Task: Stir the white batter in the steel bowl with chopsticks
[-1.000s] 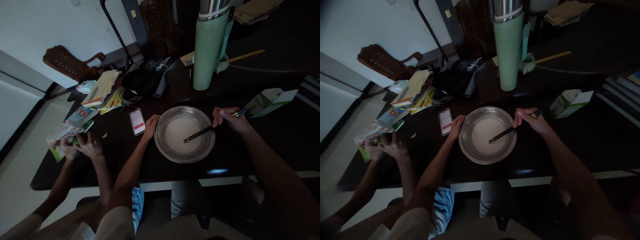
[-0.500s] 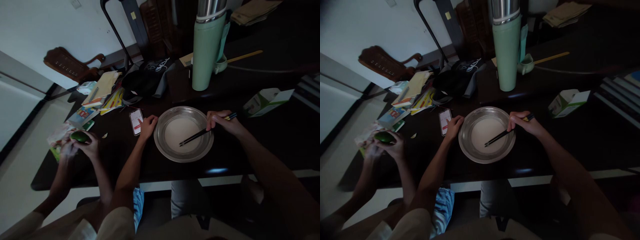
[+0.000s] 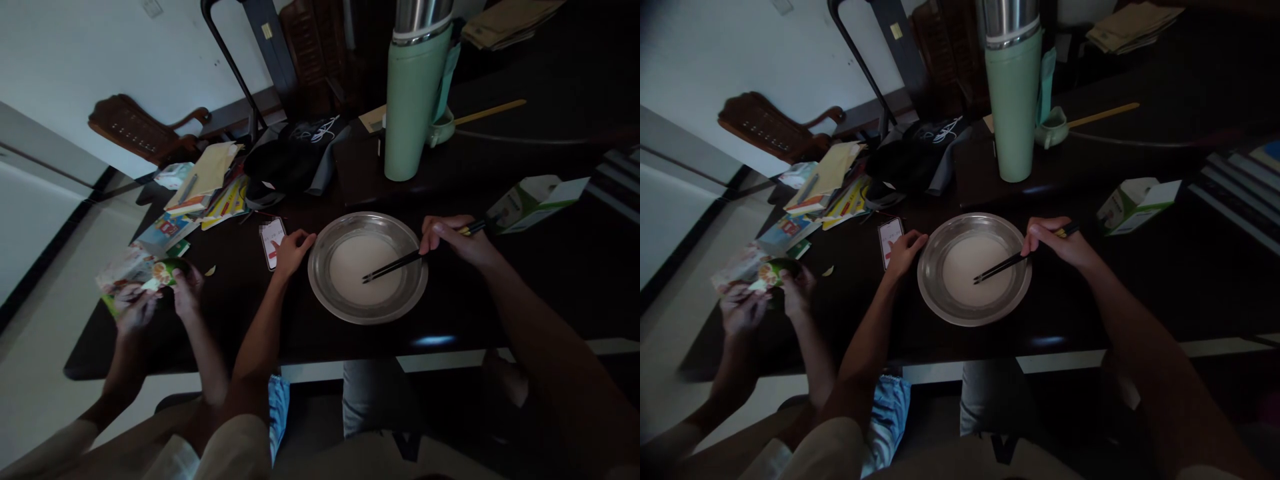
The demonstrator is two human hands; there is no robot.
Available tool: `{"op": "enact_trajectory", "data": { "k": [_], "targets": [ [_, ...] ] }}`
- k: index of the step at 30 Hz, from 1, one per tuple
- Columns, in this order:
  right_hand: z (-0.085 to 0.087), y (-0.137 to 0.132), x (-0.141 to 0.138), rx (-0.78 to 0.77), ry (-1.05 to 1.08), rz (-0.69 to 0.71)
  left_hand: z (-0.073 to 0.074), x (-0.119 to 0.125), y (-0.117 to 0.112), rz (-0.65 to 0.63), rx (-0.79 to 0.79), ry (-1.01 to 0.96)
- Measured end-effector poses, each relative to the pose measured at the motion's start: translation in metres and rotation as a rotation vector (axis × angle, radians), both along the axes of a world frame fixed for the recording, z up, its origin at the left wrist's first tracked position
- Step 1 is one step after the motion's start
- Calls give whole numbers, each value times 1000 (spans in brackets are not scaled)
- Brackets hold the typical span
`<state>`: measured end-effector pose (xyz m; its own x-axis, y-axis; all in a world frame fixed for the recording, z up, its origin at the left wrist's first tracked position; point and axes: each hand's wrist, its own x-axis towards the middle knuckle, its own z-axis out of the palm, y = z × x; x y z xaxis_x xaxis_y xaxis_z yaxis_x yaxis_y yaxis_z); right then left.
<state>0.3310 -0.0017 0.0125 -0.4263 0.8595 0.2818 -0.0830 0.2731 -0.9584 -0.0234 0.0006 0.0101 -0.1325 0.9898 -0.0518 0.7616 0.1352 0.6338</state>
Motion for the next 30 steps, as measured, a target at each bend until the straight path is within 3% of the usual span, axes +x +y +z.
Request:
{"op": "enact_trajectory", "data": {
  "k": [4,9,14,18,24,27,30],
  "targets": [
    [1,2,7,6,13,-68,-3,-1,0,-18,34,56],
    [2,-2,-4,18,-55,20,-13,0,1,-68,188,80],
    [3,0,-6,69,-97,-53,-22,3,3,-181,266,-226],
    [-1,5,7,56,9,-144,-25,9,5,-143,157,-539],
    [0,1,-3,53,-110,40,-30,23,4,30,-161,-1053],
    [0,2,-3,70,-129,-24,-27,26,2,157,-314,-1134],
    [0,4,5,18,-47,-145,-23,26,1,201,-358,-1118]
  ]
}}
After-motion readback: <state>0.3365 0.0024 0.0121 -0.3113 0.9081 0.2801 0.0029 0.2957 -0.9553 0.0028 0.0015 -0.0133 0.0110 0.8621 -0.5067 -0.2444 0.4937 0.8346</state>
